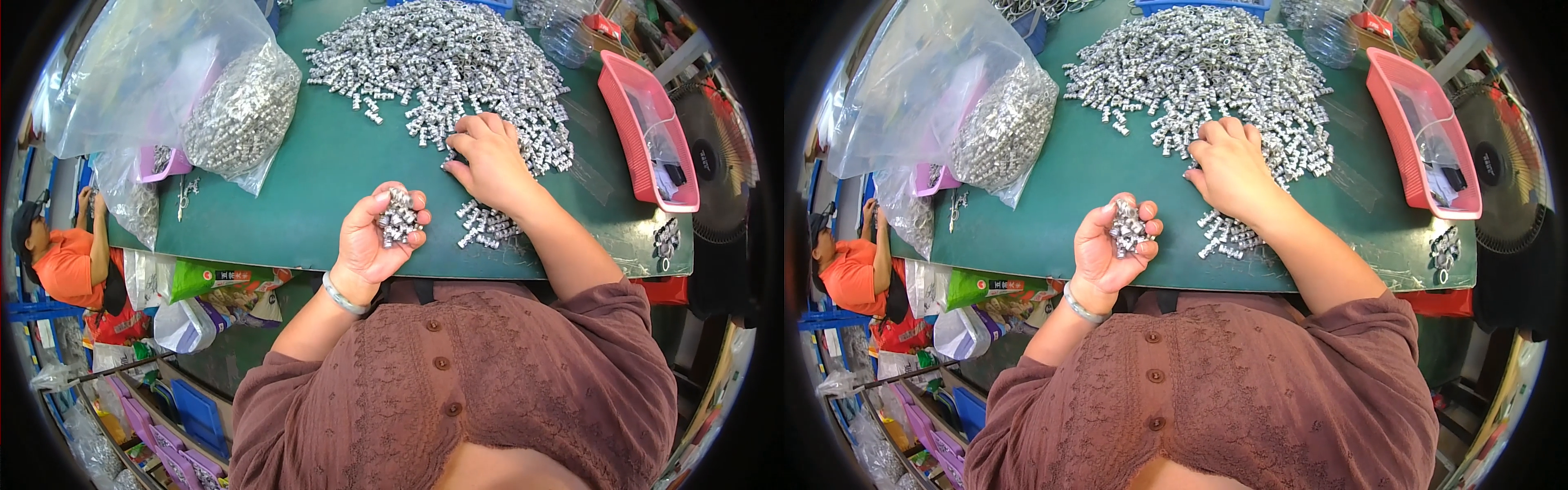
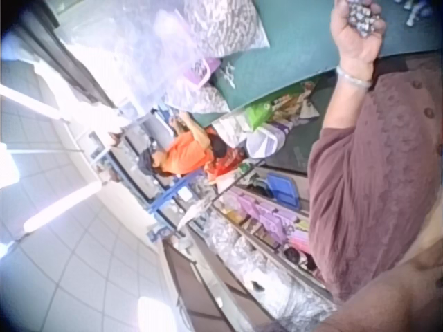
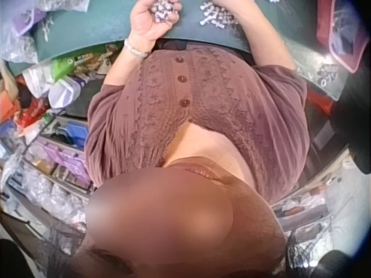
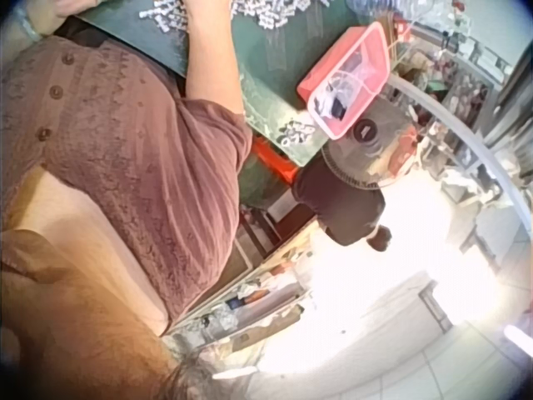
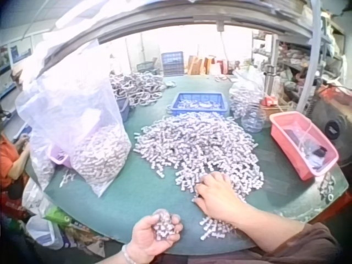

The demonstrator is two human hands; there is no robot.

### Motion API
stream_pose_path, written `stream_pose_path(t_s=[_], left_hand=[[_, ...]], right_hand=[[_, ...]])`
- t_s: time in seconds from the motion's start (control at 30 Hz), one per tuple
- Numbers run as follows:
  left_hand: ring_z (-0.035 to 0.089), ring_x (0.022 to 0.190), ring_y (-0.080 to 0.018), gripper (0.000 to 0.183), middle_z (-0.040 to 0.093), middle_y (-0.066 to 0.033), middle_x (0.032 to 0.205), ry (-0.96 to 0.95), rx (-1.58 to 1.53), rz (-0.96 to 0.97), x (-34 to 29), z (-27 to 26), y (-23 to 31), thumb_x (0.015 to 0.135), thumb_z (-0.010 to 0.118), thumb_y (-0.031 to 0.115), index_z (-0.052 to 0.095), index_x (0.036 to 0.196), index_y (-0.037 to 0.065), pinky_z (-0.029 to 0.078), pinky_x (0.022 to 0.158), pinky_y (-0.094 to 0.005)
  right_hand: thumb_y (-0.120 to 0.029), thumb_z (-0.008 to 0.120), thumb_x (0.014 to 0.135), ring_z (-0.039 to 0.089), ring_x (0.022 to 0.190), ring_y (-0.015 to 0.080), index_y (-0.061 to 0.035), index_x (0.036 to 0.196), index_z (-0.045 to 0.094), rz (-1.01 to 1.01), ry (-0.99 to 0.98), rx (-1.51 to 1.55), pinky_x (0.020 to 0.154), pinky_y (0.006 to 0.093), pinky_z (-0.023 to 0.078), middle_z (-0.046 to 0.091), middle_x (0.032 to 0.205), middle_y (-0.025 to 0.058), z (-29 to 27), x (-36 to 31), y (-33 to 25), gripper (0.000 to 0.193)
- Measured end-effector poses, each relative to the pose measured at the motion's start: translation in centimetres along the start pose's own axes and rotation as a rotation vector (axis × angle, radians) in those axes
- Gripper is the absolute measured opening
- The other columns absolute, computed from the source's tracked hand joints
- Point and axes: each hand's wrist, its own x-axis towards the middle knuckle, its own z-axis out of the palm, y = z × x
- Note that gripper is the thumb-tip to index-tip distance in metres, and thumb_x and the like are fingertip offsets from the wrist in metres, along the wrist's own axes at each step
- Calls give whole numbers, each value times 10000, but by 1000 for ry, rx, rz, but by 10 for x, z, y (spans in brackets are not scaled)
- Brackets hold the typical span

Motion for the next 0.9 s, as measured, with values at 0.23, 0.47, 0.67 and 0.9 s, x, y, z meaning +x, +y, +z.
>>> stream_pose_path(t_s=[0.23,0.47,0.67,0.9], left_hand=[[502,813,-217,162,506,-88,910,55,-8,7,-1,1,-3,828,568,212,559,933,90,463,566,-276],[491,752,-177,111,511,-72,870,85,35,12,-1,-7,-4,837,570,172,561,926,107,429,519,-233],[499,756,-180,127,515,-76,881,126,47,31,-3,-3,-2,835,578,184,563,934,105,432,521,-233],[509,765,-187,168,519,-80,893,137,128,65,-4,-3,-3,822,593,161,539,972,109,436,530,-240]], right_hand=[[-251,658,707,455,900,237,-81,865,624,44,4,-79,808,374,328,522,889,47,8,8,-1,235],[-234,671,678,450,870,238,-100,749,632,57,115,-21,759,379,327,518,816,47,17,14,-2,157],[-156,646,672,457,894,240,-86,736,629,39,55,42,778,391,336,534,857,46,20,15,0,96],[-126,631,683,459,903,247,-79,713,617,61,-27,59,795,397,333,532,869,56,20,16,-1,57]])
